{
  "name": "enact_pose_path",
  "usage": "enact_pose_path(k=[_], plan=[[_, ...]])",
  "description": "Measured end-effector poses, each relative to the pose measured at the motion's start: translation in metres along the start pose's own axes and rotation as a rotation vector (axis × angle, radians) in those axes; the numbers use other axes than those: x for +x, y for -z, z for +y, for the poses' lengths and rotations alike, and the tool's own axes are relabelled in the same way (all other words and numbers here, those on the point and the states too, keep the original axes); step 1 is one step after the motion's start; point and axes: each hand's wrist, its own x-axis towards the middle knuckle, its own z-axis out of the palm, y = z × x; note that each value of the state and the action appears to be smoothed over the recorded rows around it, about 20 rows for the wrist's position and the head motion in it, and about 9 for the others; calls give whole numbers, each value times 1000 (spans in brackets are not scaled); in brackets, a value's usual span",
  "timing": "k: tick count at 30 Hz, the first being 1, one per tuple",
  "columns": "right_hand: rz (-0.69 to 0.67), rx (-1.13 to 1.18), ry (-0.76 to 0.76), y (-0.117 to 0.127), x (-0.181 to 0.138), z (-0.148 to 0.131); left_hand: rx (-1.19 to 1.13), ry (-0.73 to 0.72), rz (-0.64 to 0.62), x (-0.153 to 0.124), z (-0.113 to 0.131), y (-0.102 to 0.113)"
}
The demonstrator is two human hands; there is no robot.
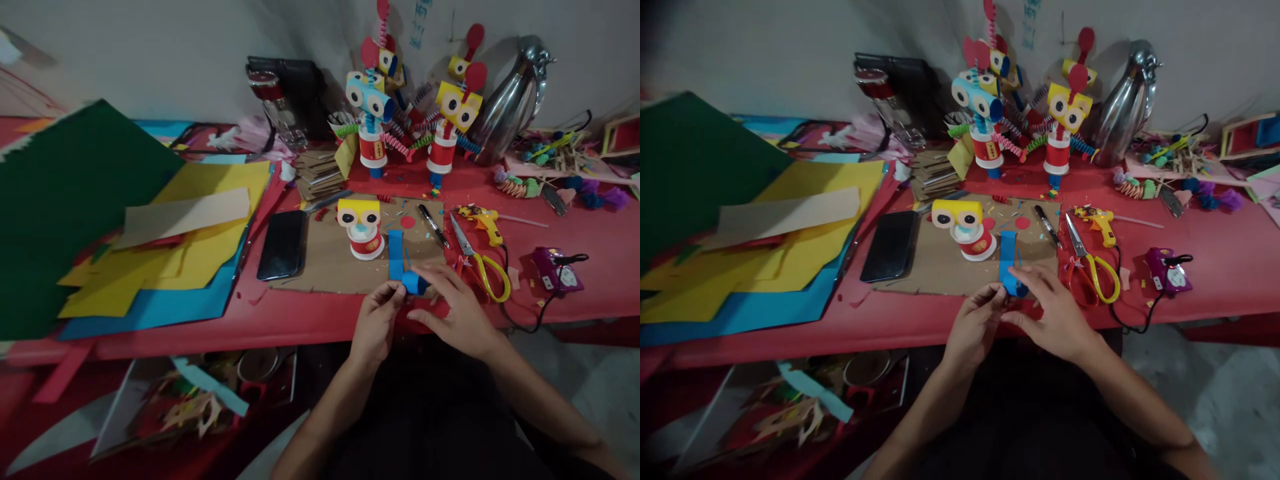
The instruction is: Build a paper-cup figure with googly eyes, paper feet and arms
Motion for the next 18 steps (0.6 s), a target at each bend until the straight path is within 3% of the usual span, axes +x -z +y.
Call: enact_pose_path(k=[3, 5, 7, 9, 12, 15, 18], plan=[[34, 57, -3, -7, 7, -3, 55, -15, -5, 0, 3, 6], [71, -4, -48, -7, 16, 3, 128, -153, 100, 6, 11, 15], [88, -143, -122, -6, 29, 11, 194, -389, 288, 20, 21, 25], [77, -312, -196, -6, 46, 20, 292, -501, 379, 40, 32, 32], [-4, -468, -236, -12, 70, 29, 399, -475, 375, 72, 45, 37], [-82, -523, -237, -17, 83, 32, 492, -427, 286, 93, 52, 38], [-37, -587, -164, -19, 77, 25, 503, -427, 233, 100, 57, 41]])
